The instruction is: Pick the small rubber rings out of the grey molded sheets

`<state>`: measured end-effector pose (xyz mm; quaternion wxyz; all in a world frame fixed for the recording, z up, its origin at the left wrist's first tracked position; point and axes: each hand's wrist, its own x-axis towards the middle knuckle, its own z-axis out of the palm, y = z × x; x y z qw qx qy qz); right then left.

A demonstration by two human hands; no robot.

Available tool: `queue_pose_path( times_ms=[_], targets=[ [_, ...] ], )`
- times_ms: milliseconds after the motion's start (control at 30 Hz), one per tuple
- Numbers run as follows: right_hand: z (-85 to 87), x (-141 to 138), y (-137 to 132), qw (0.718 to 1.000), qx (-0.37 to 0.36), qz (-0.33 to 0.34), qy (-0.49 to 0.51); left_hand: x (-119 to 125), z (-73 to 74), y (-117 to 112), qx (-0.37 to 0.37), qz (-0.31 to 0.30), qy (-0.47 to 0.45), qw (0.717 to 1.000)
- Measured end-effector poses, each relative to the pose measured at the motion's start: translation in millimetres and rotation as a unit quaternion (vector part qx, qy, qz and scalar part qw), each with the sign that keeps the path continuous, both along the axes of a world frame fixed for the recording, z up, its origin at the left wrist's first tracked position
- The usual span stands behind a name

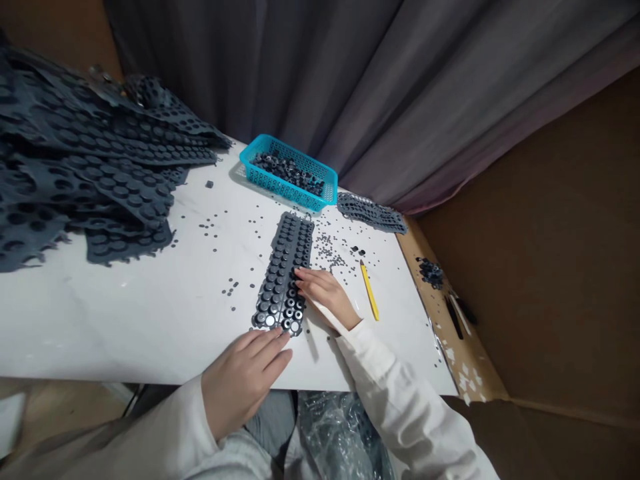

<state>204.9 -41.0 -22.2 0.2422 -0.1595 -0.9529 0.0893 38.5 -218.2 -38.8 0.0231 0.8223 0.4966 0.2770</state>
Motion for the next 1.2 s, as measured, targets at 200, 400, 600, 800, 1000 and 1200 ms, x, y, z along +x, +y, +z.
queue_pose_path(
  times_ms=[200, 400, 600, 800, 1000, 1200],
  targets=[
    [2.0, 1, 13, 0.999, 0.031, -0.018, -0.026, 0, 2.8, 0, -0.012, 0.001, -0.001, 1.000],
    [2.5, -1, 13, 0.993, -0.044, -0.079, 0.071, -1, 3.3, 0, -0.028, -0.001, 0.007, 1.000],
    [-2.3, -2, 4, 0.985, -0.131, -0.041, 0.109, 0, 3.5, 0, -0.033, 0.000, 0.011, 0.999],
    [-1.7, -2, 3, 0.988, -0.106, -0.026, 0.107, -1, 3.4, 0, -0.040, -0.009, 0.009, 0.999],
    [-1.8, -3, 10, 0.998, -0.024, -0.010, 0.060, -1, 2.6, 0, -0.031, -0.003, 0.003, 1.000],
    [3.9, -1, 23, 0.995, 0.042, 0.046, -0.072, -1, 3.3, 0, -0.039, -0.009, 0.005, 0.999]
  ],
)
